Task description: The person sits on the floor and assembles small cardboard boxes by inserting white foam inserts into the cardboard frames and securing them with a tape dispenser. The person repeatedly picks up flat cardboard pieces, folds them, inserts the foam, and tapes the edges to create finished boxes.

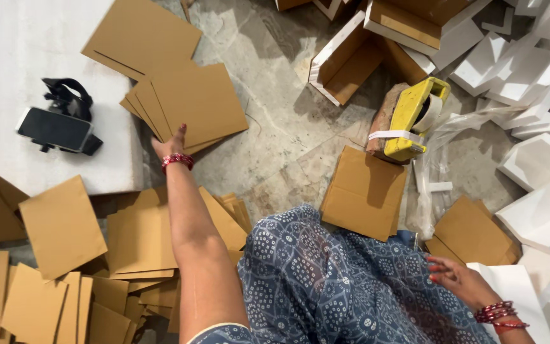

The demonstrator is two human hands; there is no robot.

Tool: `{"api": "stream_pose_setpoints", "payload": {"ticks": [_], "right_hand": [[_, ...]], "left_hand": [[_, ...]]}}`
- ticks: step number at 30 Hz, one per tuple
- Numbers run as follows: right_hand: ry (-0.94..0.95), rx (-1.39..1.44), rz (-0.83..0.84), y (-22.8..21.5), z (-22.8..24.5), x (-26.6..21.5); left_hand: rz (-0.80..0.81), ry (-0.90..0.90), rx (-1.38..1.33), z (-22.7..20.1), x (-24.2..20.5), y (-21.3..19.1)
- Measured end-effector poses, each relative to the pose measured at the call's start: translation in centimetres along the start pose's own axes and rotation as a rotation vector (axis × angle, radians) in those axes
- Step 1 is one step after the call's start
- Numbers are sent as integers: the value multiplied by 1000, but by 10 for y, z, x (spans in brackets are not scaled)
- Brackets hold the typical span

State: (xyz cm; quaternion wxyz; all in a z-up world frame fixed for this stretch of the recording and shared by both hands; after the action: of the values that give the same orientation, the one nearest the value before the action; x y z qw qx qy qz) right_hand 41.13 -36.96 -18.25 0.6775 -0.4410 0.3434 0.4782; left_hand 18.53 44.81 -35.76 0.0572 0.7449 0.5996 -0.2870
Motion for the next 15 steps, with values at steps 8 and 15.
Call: {"api": "stream_pose_setpoints", "payload": {"ticks": [8,15], "right_hand": [[230,-184,-55,-12,-19,-23],[84,70,35,10,-21,-12]], "left_hand": [[210,101,-143,2,26,20],[231,133,-337,1,9,31]]}}
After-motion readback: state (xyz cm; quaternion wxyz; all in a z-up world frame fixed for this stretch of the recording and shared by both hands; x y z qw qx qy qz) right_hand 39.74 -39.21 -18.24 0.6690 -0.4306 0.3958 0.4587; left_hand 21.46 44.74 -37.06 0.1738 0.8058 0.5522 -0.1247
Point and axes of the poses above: each hand's wrist, its own x-axis towards the middle knuckle, its own y-axis out of the palm, z = x × y, the point moved 3 cm from there along x, towards the middle knuckle, and after that the axes turned 14 degrees about z, right-handed, at the moved point
